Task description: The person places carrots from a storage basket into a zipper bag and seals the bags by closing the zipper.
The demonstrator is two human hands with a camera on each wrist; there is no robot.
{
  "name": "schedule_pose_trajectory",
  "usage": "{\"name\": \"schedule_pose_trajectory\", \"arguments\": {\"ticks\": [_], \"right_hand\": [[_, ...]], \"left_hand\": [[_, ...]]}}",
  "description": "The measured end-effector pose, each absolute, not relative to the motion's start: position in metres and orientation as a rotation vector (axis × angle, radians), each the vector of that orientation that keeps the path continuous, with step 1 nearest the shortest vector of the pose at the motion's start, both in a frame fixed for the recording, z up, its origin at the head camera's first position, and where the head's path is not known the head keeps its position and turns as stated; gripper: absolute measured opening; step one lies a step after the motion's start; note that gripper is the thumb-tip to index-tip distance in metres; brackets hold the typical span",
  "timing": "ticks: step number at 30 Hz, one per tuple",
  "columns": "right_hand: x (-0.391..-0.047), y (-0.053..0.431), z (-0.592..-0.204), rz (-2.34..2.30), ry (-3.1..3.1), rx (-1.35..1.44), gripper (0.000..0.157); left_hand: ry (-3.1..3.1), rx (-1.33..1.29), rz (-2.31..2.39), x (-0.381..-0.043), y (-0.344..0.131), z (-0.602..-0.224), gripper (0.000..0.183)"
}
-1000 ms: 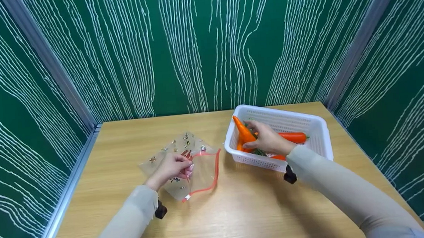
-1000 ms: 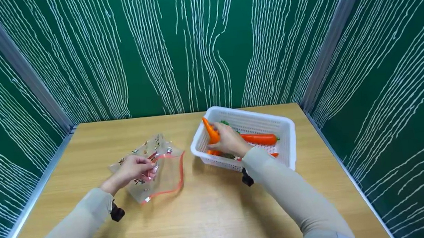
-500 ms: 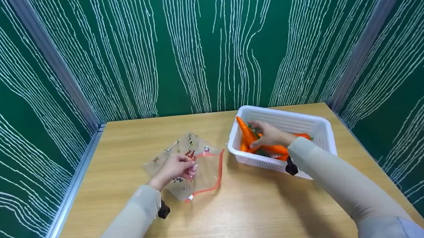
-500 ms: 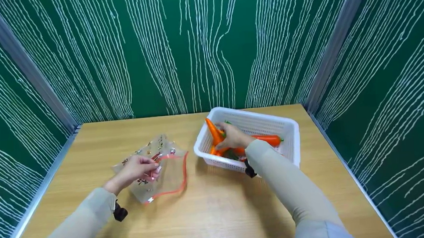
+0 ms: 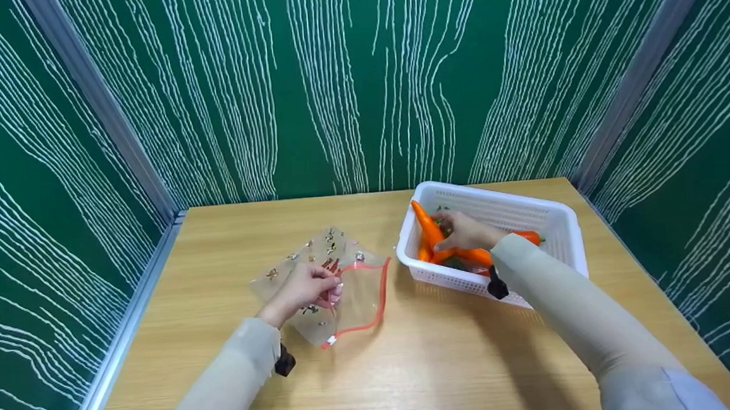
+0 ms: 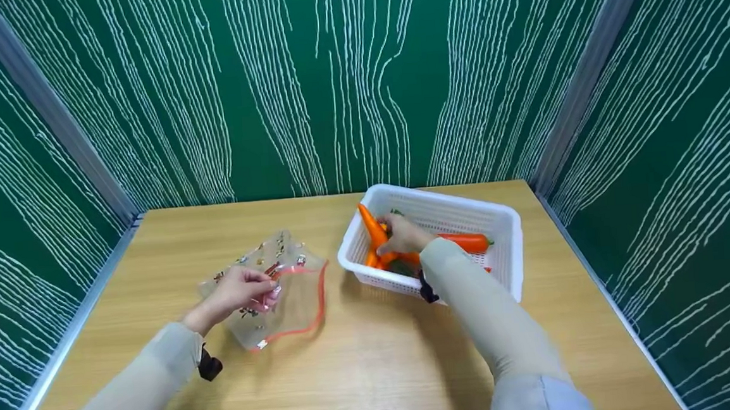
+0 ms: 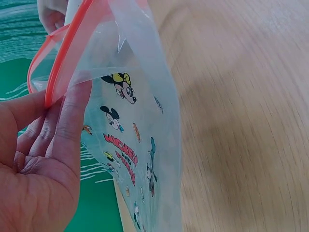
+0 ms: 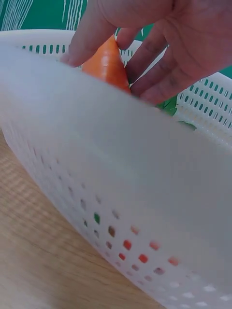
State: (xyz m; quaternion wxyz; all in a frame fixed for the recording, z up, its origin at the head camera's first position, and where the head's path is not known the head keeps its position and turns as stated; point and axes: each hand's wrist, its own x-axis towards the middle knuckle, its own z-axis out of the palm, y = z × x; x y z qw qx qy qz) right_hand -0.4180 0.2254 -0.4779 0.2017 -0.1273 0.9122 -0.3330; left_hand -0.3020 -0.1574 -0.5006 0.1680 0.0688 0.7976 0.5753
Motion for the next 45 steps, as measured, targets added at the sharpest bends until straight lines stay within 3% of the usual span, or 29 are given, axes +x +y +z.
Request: {"name": "schedule_pose_trajectory", "arguments": {"ticks": [18,30,45], "right_hand": [[-0.41,0.224,-0.486,-0.877,2.53,-0.391,0.073],[-0.405,0.23,-0.464,-0.984,2.533,-0.46,0.06],[-0.39,0.241,-0.446,-1.275,2.517,-0.353,0.061]], "left_hand": [[2.294,0.178,1.606,-0.3,-0.159,-0.499,0.02],[2.285,0.182,1.618,-0.3,-0.158,-0.5,0.02],[2.318,0.168,1.581,-0.299,-0.161,-0.497,0.02]]}}
